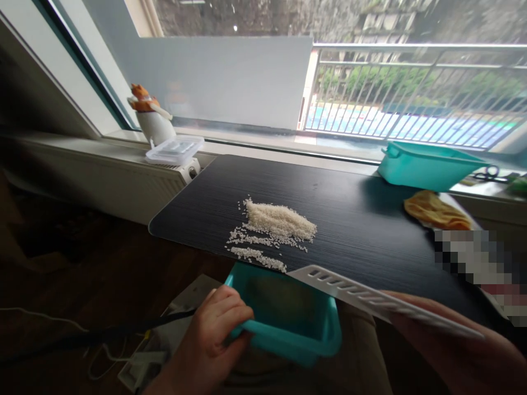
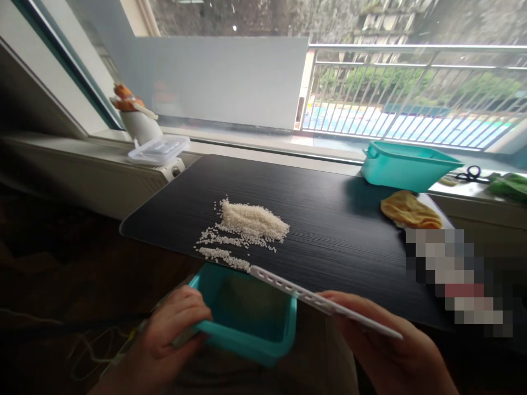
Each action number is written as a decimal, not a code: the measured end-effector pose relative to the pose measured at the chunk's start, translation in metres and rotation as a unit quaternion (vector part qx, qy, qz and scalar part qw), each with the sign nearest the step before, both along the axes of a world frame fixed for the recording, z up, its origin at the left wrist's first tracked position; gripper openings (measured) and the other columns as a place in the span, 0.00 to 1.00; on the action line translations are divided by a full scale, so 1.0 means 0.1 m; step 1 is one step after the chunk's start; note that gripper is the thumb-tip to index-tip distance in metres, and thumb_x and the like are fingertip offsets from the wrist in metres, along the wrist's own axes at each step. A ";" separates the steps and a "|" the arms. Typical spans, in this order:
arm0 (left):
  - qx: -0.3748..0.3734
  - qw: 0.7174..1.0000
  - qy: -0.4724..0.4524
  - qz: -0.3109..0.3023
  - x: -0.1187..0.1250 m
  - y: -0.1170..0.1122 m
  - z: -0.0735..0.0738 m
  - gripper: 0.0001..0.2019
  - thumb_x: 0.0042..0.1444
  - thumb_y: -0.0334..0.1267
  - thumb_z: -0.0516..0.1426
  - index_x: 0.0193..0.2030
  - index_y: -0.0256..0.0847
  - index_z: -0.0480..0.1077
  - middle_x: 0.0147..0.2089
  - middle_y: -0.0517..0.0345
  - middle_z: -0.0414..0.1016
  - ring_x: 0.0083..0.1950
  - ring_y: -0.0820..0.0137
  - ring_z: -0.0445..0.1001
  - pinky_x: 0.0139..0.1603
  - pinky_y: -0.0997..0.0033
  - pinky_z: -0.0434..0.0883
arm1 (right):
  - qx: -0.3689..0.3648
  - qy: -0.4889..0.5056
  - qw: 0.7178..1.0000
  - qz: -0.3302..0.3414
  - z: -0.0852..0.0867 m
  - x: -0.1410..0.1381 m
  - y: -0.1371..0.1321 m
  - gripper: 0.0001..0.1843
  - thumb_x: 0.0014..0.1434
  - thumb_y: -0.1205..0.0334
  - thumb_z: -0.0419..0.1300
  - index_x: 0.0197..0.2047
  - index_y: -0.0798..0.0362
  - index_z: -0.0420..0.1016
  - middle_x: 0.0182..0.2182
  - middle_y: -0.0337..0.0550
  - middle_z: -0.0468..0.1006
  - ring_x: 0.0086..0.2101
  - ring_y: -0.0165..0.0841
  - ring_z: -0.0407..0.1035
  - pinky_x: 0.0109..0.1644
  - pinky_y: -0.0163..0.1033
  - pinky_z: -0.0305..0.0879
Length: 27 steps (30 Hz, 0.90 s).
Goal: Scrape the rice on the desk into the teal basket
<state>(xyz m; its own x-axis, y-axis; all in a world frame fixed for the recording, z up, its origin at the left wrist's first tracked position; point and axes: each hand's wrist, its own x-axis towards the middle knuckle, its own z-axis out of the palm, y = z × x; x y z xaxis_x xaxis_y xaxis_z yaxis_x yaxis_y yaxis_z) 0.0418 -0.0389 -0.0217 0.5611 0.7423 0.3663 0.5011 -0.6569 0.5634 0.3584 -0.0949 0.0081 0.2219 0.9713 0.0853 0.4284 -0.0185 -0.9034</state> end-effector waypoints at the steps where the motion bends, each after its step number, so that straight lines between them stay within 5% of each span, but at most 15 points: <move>1: 0.004 1.000 -0.005 0.002 0.00 -0.01 0.00 0.05 0.54 0.26 0.55 0.33 0.40 0.69 0.30 0.59 0.72 0.37 0.67 0.69 0.39 0.67 0.67 | 0.019 -0.011 1.000 -0.017 0.04 -0.06 0.03 0.12 0.50 0.52 0.63 0.38 0.43 0.81 0.37 0.45 0.83 0.37 0.47 0.77 0.35 0.37 0.77; 5: 0.009 1.000 -0.016 0.021 -0.02 -0.04 -0.08 0.05 0.53 0.27 0.55 0.31 0.40 0.70 0.29 0.58 0.72 0.37 0.67 0.68 0.40 0.66 0.67 | 0.058 -0.040 0.995 -0.065 0.07 -0.25 0.11 0.10 0.51 0.54 0.61 0.36 0.46 0.81 0.36 0.41 0.82 0.38 0.43 0.76 0.41 0.38 0.73; 14: 0.004 0.999 0.015 0.040 -0.13 -0.05 -0.38 0.05 0.46 0.27 0.58 0.29 0.40 0.73 0.29 0.58 0.73 0.40 0.64 0.70 0.42 0.64 0.69 | 0.120 -0.045 0.990 -0.061 0.00 -0.49 0.21 0.14 0.50 0.55 0.62 0.37 0.55 0.79 0.28 0.43 0.80 0.30 0.38 0.72 0.33 0.38 0.68; 21: 0.032 0.992 -0.014 0.124 -0.07 0.05 -0.59 0.13 0.40 0.27 0.62 0.35 0.41 0.73 0.52 0.48 0.67 0.60 0.49 0.60 0.58 0.46 0.61 | 0.127 -0.049 0.990 -0.031 -0.01 -0.48 0.27 0.15 0.50 0.54 0.62 0.35 0.56 0.79 0.24 0.40 0.77 0.26 0.34 0.69 0.29 0.36 0.64; 27: 0.018 0.988 -0.049 0.148 0.04 0.09 -0.70 0.07 0.42 0.28 0.61 0.31 0.40 0.71 0.59 0.49 0.61 0.60 0.54 0.64 0.55 0.56 0.67 | 0.127 -0.047 0.991 0.006 -0.01 -0.48 0.20 0.14 0.52 0.55 0.61 0.37 0.55 0.79 0.24 0.39 0.77 0.26 0.33 0.69 0.29 0.34 0.63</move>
<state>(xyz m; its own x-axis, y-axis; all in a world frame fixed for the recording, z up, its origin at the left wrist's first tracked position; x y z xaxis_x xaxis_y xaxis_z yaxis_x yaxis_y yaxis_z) 0.0458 -0.0301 -0.0914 0.2830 0.8538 0.4370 0.6182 -0.5107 0.5975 0.3103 -0.0748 0.0074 0.1897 0.9184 0.3473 0.5100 0.2101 -0.8341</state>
